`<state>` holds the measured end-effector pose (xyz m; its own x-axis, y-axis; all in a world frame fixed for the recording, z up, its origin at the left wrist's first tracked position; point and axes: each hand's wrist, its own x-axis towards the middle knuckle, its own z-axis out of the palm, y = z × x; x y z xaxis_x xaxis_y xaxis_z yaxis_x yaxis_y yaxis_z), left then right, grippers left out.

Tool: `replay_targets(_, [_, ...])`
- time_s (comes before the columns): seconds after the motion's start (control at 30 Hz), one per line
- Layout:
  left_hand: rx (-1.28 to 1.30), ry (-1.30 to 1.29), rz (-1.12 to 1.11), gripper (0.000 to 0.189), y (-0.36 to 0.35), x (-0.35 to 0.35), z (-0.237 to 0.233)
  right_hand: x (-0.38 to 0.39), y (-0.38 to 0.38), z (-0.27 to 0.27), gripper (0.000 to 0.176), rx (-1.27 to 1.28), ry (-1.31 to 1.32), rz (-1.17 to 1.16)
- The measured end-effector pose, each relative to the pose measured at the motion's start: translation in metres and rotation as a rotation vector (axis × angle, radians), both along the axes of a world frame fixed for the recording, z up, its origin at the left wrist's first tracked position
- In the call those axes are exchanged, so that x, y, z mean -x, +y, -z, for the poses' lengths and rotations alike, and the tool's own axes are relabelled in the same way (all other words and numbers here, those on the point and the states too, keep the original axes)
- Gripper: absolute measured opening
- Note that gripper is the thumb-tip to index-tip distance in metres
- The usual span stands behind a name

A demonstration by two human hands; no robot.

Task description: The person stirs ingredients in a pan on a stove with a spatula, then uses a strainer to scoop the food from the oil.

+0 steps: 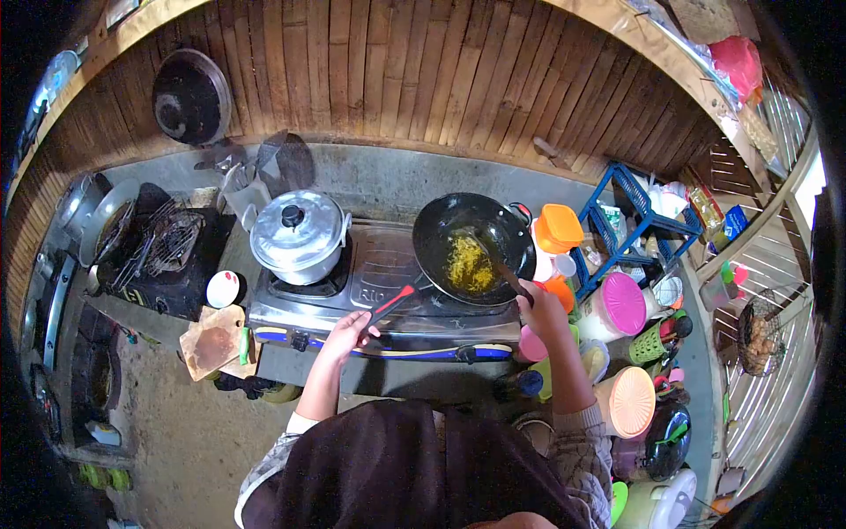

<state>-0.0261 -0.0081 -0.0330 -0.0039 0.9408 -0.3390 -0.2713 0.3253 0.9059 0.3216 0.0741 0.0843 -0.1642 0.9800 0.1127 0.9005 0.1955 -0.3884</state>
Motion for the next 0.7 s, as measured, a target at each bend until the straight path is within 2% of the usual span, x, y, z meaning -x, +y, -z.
replay_targets(0.17, [-0.008,-0.002,0.008,0.027,0.001,0.001,0.002,-0.025,-0.017,-0.004,0.035,-0.002,-0.009,-0.047])
replay_targets(0.3, [0.019,0.024,0.005,0.03,0.001,0.001,0.001,-0.028,-0.045,-0.041,0.034,0.009,0.028,-0.141])
replay_targets(0.4, [0.021,0.032,-0.001,0.03,0.0,0.001,0.001,-0.034,-0.063,-0.059,0.031,0.04,0.028,-0.106])
replay_targets(0.7, [0.032,0.059,-0.016,0.027,-0.001,-0.002,-0.006,-0.064,-0.081,-0.07,0.033,0.082,-0.064,-0.111])
